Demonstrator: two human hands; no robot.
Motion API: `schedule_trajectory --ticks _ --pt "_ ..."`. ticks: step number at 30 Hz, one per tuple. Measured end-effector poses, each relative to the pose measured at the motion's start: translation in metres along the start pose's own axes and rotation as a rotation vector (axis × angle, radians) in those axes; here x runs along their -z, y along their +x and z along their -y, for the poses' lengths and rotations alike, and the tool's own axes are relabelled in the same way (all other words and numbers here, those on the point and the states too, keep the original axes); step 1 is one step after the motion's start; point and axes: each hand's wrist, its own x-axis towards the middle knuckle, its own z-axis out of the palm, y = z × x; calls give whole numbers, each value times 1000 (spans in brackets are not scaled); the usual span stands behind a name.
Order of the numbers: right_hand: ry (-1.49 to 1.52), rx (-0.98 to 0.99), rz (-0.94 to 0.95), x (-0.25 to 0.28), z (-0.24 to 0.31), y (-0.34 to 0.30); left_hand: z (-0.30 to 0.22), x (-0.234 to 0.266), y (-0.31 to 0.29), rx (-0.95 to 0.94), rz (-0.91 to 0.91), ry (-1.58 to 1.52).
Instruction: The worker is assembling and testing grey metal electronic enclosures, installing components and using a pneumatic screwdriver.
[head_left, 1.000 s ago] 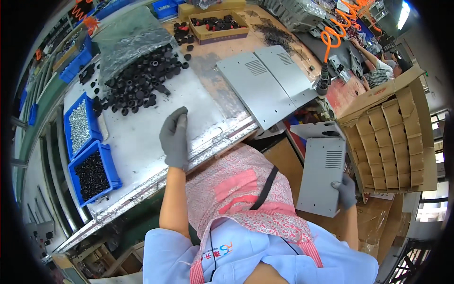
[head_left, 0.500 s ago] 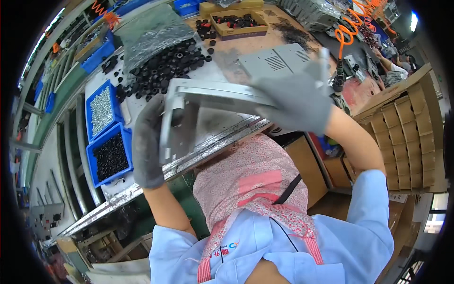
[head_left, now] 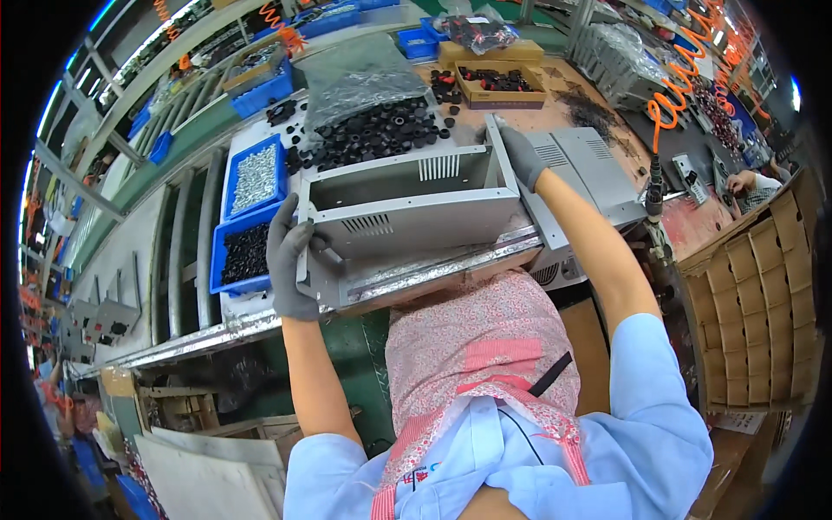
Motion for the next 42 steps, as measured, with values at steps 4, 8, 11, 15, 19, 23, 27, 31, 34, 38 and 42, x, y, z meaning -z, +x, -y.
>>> schedule_trajectory --ticks 4,8,11,15,19,23,27,31,34,38,42 --pt "-471 540 -472 -46 54 -59 2 11 0 -24 -39 -24" --pt "-875 931 -179 -68 119 -152 12 8 4 -60 -70 -118" --pt "-1197 1114 11 -68 125 -181 10 -1 0 -75 -90 -120" --pt "-1310 1167 167 -77 119 -192 20 12 2 -138 -101 -138" --pt "-1255 1086 181 -74 116 -209 10 -25 -26 -133 -236 -285" --pt "-1148 1035 150 -84 162 -267 -1 -24 -55 -300 -258 -277" --pt "-909 694 215 -63 181 -294 -21 -47 -84 -443 -330 -189" --pt "-232 -245 -21 -35 167 -301 -19 -62 -105 -513 -479 113" --pt "141 -418 -224 -24 128 -296 9 -70 -127 -631 -400 612" --pt "394 -365 -415 -29 51 -269 36 -88 -142 -854 -159 1097" --pt "417 -408 -508 -37 10 -243 76 -97 -153 -683 111 1280"
